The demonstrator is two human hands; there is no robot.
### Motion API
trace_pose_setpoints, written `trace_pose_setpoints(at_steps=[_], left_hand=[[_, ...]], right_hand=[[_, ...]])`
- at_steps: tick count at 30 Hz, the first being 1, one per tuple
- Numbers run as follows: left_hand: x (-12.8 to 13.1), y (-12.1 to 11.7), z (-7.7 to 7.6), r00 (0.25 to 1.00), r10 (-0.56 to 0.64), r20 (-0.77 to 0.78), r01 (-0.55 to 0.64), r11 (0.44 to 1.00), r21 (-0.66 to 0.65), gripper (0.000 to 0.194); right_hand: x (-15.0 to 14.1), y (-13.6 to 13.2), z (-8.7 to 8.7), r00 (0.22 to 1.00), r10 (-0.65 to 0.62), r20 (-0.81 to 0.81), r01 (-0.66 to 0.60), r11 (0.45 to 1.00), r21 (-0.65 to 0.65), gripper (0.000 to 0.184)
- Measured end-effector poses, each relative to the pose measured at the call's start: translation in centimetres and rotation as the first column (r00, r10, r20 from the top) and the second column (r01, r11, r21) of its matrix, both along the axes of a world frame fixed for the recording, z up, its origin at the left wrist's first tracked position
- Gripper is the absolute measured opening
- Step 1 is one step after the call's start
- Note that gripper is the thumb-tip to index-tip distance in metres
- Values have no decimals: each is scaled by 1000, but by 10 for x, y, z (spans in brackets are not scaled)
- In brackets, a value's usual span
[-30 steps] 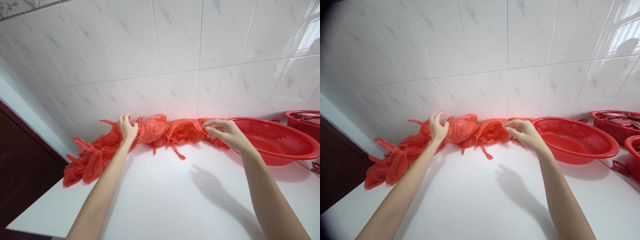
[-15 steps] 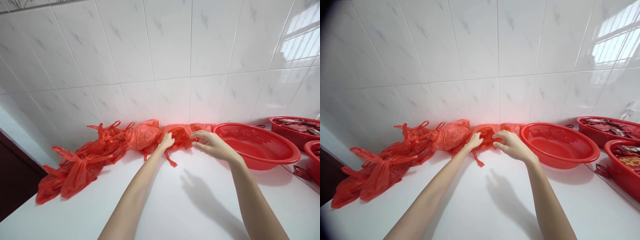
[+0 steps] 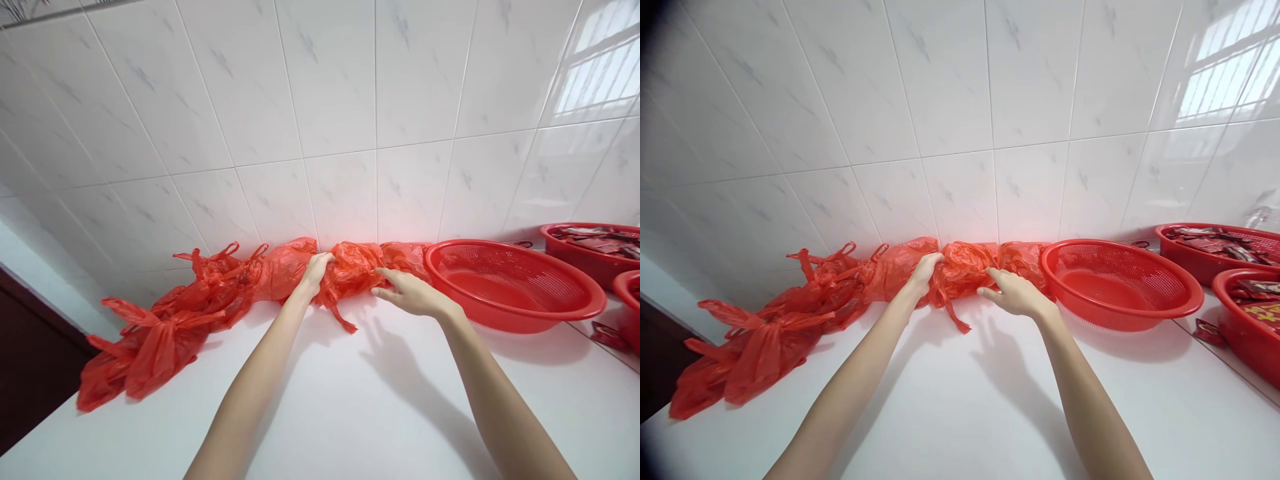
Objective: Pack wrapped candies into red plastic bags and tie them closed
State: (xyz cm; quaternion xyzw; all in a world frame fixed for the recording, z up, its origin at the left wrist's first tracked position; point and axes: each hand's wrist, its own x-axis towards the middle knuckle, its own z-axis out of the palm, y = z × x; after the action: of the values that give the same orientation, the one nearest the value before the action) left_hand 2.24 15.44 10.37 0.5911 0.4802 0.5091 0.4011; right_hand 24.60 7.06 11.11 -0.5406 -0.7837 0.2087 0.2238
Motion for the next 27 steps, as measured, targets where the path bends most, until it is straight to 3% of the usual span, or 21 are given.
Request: trace_pose_setpoints(at_steps=[2, 5, 10, 12, 15, 18, 20, 23, 27], left_hand=[[-4, -20, 1, 987, -129, 94, 131, 991, -20, 15], [-7, -48, -2, 904, -353, 242, 372, 928, -34, 29], [-15, -68, -7, 833, -493, 250, 524, 848, -75, 35], [-20, -66, -8, 851, -477, 219, 501, 863, -70, 35], [-32, -58, -7, 920, -353, 171, 362, 932, -24, 39], [-44, -50, -7, 969, -230, 95, 223, 972, 74, 41], [-50, -47, -6, 985, -164, 59, 153, 977, 150, 32], [-54, -47, -4, 998, -59, 24, 48, 945, 325, 14], [-54, -58, 5, 998, 65, -19, -43, 827, 561, 16]], right_hand=[[-3, 0, 1, 991, -58, -120, 57, 998, -18, 70], [-8, -2, 3, 940, -120, -320, 123, 992, -9, 76], [-12, -6, 7, 817, -16, -576, 108, 986, 127, 45], [-9, -6, 10, 740, -7, -672, 138, 980, 142, 33], [2, -7, 16, 602, -24, -798, 186, 976, 110, 25], [11, -8, 21, 457, -14, -889, 212, 973, 93, 16], [14, -8, 23, 396, -1, -918, 235, 967, 101, 17], [17, -8, 24, 397, -67, -916, 357, 930, 87, 14], [20, -6, 21, 395, -173, -902, 500, 864, 53, 6]])
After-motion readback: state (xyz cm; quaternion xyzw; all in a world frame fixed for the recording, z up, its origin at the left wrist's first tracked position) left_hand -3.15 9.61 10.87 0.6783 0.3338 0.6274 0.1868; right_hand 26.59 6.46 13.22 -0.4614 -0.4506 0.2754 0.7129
